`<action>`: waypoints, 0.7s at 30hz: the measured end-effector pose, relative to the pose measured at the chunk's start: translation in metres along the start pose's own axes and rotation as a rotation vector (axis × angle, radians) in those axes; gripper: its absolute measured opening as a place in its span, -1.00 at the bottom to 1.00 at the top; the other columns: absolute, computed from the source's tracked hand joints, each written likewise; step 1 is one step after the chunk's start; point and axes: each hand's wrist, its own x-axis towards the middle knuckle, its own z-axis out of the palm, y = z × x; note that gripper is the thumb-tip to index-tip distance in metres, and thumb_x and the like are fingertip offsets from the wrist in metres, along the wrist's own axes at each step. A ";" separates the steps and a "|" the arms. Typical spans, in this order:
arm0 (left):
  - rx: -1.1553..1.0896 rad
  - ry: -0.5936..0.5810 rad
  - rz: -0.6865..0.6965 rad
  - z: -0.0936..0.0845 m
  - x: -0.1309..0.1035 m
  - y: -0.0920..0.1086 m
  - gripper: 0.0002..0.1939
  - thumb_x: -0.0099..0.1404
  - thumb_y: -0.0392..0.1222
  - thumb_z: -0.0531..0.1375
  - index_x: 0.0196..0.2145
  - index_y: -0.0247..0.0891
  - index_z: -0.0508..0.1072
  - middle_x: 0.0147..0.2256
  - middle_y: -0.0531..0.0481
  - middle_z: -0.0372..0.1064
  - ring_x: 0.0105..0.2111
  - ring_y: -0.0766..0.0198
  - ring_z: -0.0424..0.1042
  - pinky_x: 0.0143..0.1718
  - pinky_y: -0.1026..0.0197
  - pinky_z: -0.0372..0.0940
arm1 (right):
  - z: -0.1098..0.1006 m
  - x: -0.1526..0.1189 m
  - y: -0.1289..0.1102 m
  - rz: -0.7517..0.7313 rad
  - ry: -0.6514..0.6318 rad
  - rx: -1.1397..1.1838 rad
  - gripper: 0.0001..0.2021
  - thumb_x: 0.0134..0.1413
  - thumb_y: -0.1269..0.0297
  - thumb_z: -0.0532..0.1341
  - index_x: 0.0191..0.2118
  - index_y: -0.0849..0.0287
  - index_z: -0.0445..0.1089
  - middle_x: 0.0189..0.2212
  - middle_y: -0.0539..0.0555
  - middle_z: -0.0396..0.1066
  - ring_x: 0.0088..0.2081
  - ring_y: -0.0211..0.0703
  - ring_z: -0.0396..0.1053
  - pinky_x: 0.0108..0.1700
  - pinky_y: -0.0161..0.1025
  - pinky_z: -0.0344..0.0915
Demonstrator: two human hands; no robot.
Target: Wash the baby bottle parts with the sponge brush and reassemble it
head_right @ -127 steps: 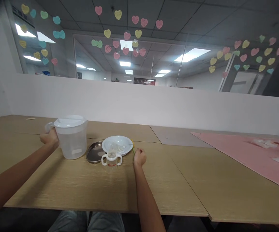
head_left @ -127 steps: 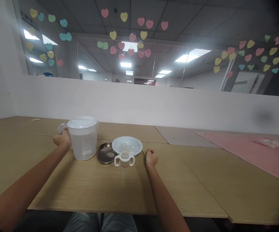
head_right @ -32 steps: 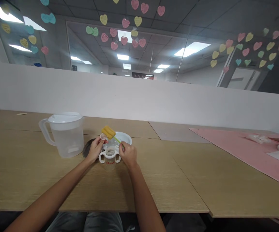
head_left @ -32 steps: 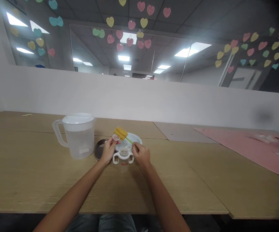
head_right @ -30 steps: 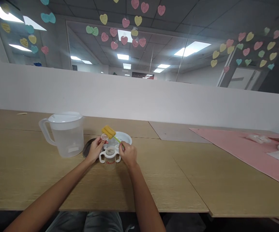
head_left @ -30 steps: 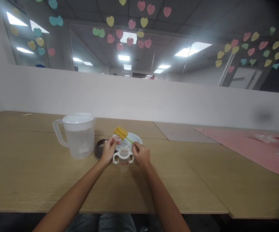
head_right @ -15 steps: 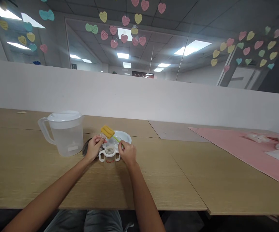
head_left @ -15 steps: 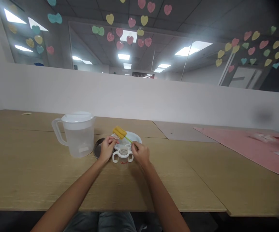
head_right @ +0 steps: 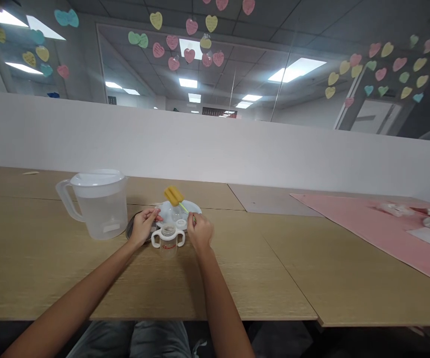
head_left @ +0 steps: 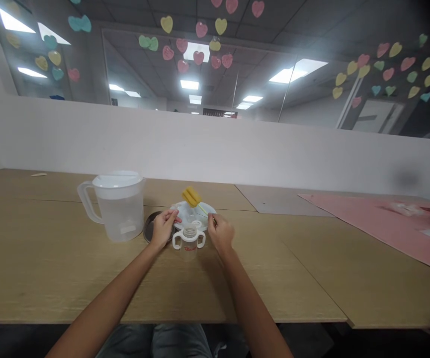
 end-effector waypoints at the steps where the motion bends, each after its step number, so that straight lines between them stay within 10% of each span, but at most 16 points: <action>1: 0.007 -0.003 0.002 0.000 0.000 -0.001 -0.55 0.12 0.18 0.15 -0.41 -0.33 0.45 -0.55 -0.04 0.45 -0.51 0.28 0.38 -0.38 0.26 0.24 | -0.001 0.000 0.000 -0.013 0.034 0.018 -0.56 0.24 0.15 -0.07 -0.47 0.18 0.45 -0.54 0.06 0.41 -0.50 -0.29 0.26 -0.47 -0.36 -0.05; 8: 0.031 0.027 0.011 0.000 -0.001 -0.002 -0.54 0.13 0.19 0.14 -0.45 -0.33 0.45 -0.58 -0.02 0.43 -0.54 0.30 0.36 -0.42 0.28 0.23 | 0.004 -0.003 0.000 -0.272 0.178 0.074 -0.67 0.20 0.16 0.06 -0.44 0.15 0.48 -0.53 0.03 0.41 -0.47 -0.31 0.27 -0.42 -0.36 0.02; 21: 0.044 0.046 0.049 -0.001 -0.002 0.002 -0.50 0.22 0.17 0.05 -0.32 -0.37 0.50 -0.51 -0.07 0.47 -0.48 0.26 0.39 -0.34 0.24 0.26 | 0.009 -0.002 0.004 -0.170 0.223 -0.042 -0.68 0.18 0.15 0.10 -0.48 0.16 0.46 -0.55 0.03 0.42 -0.46 -0.29 0.28 -0.41 -0.34 -0.02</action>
